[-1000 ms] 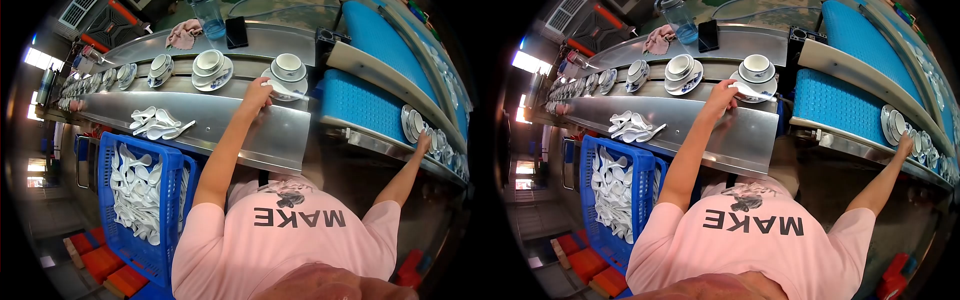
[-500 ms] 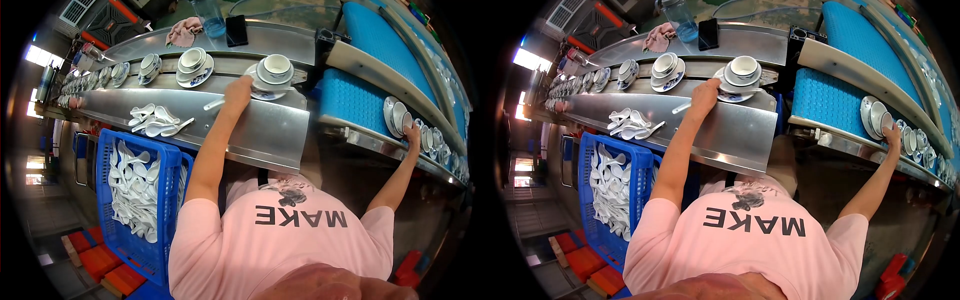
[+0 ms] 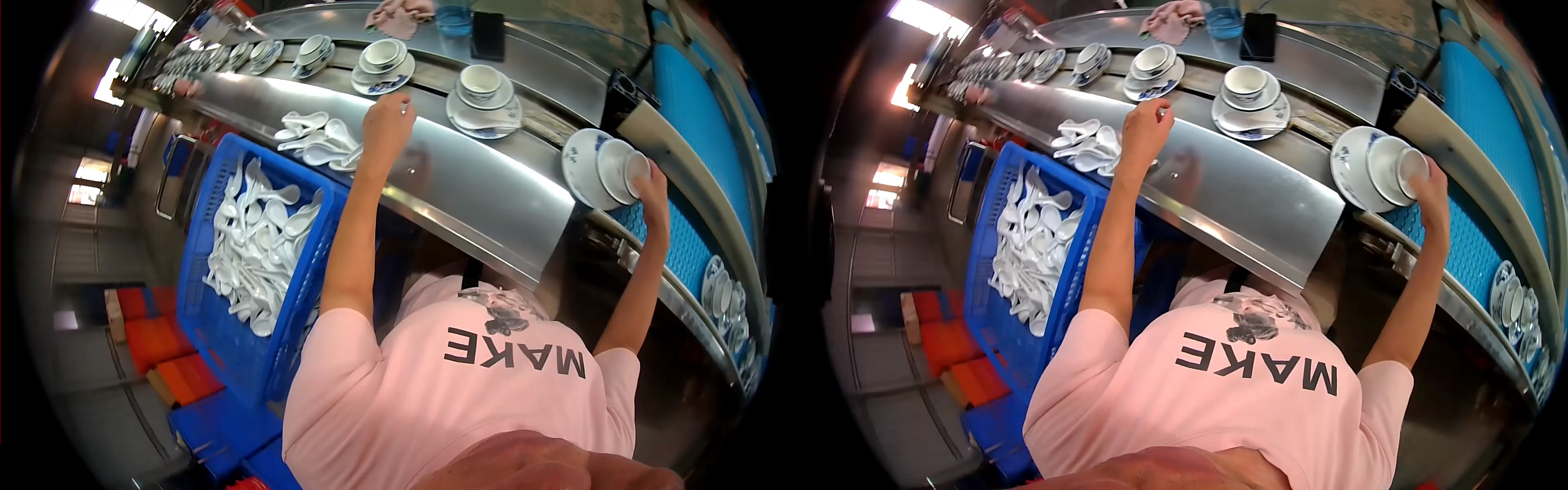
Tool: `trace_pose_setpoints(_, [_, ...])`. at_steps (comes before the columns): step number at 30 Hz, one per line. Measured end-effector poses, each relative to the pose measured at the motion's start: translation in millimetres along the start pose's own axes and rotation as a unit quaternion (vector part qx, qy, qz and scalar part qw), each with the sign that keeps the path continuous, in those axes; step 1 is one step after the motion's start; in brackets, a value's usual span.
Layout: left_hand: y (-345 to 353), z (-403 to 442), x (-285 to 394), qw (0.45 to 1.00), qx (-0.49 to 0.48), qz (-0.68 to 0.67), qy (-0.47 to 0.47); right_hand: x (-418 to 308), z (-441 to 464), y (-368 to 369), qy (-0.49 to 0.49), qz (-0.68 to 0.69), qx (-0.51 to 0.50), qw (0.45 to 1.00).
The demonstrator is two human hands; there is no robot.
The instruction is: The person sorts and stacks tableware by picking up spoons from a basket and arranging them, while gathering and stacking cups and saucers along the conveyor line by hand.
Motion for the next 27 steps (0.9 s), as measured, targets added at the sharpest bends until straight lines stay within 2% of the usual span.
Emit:
trace_pose_setpoints(1, [3, -3, -5, 0.999, -0.027, 0.021, 0.012, -3, 12, 25, -0.02, 0.026, -0.039, 0.999])
trace_pose_setpoints(4, [25, -14, -3, 0.988, -0.098, 0.096, 0.074, 14, 39, 88, -0.018, -0.016, -0.085, 0.996])
trace_pose_setpoints(6, [36, -29, 6, 0.984, -0.147, 0.001, 0.098, 17, 36, 118, 0.049, 0.025, -0.101, 0.993])
trace_pose_setpoints(7, [37, -35, 8, 0.978, -0.173, -0.044, 0.11, 12, 34, 123, 0.049, 0.037, -0.11, 0.992])
trace_pose_setpoints(8, [39, -41, 12, 0.969, -0.188, -0.006, 0.158, 7, 32, 127, 0.049, 0.048, -0.121, 0.99])
trace_pose_setpoints(9, [31, -42, 8, 0.971, -0.176, -0.001, 0.159, 2, 28, 128, 0.051, 0.057, -0.132, 0.988])
trace_pose_setpoints(10, [21, -41, 5, 0.973, -0.163, 0.003, 0.161, -6, 25, 117, 0.027, -0.002, -0.119, 0.993])
trace_pose_setpoints(11, [10, -39, -1, 0.975, -0.15, 0.004, 0.162, -13, 25, 97, -0.028, -0.051, -0.097, 0.994])
trace_pose_setpoints(12, [6, -35, -12, 0.963, -0.169, 0.078, 0.195, -21, 22, 72, -0.09, -0.061, -0.075, 0.991])
trace_pose_setpoints(14, [-6, -26, -38, 0.93, -0.277, 0.138, 0.199, -32, 6, 7, -0.115, -0.111, 0.018, 0.987])
trace_pose_setpoints(15, [-10, -24, -57, 0.929, -0.242, 0.158, 0.232, -16, 8, -38, -0.132, -0.126, 0.04, 0.982])
trace_pose_setpoints(16, [-12, -23, -73, 0.912, -0.309, 0.2, 0.184, 0, 4, -89, -0.127, -0.126, 0.102, 0.979])
trace_pose_setpoints(17, [-12, -28, -90, 0.887, -0.346, 0.269, 0.147, -4, -10, -132, -0.135, -0.217, 0.187, 0.949])
trace_pose_setpoints(19, [25, -41, -141, 0.885, -0.389, 0.208, 0.146, 21, -29, -235, -0.12, -0.328, 0.296, 0.889])
trace_pose_setpoints(20, [22, -39, -134, 0.88, -0.393, 0.24, 0.119, 8, -54, -262, -0.081, -0.422, 0.363, 0.827])
trace_pose_setpoints(21, [19, -44, -126, 0.873, -0.396, 0.271, 0.094, 2, -78, -286, -0.113, -0.456, 0.404, 0.785])
trace_pose_setpoints(23, [28, -44, -124, 0.885, -0.367, 0.251, 0.136, 13, -111, -338, -0.048, -0.568, 0.467, 0.676])
trace_pose_setpoints(25, [35, -46, -113, 0.884, -0.381, 0.239, 0.129, 56, -124, -395, 0.167, -0.472, 0.443, 0.744])
trace_pose_setpoints(26, [32, -47, -98, 0.897, -0.375, 0.196, 0.127, 117, -110, -467, 0.155, -0.502, 0.408, 0.747])
trace_pose_setpoints(27, [31, -49, -81, 0.898, -0.372, 0.194, 0.133, 157, -97, -504, 0.16, -0.489, 0.361, 0.778])
Point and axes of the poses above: each hand's wrist, its own z-axis towards the middle knuckle, its own y-axis out of the palm, x = y × z, the point moved 10 cm from there along z, towards the middle knuckle, and after that the axes turned 15 degrees about z, right-handed, at the moved point
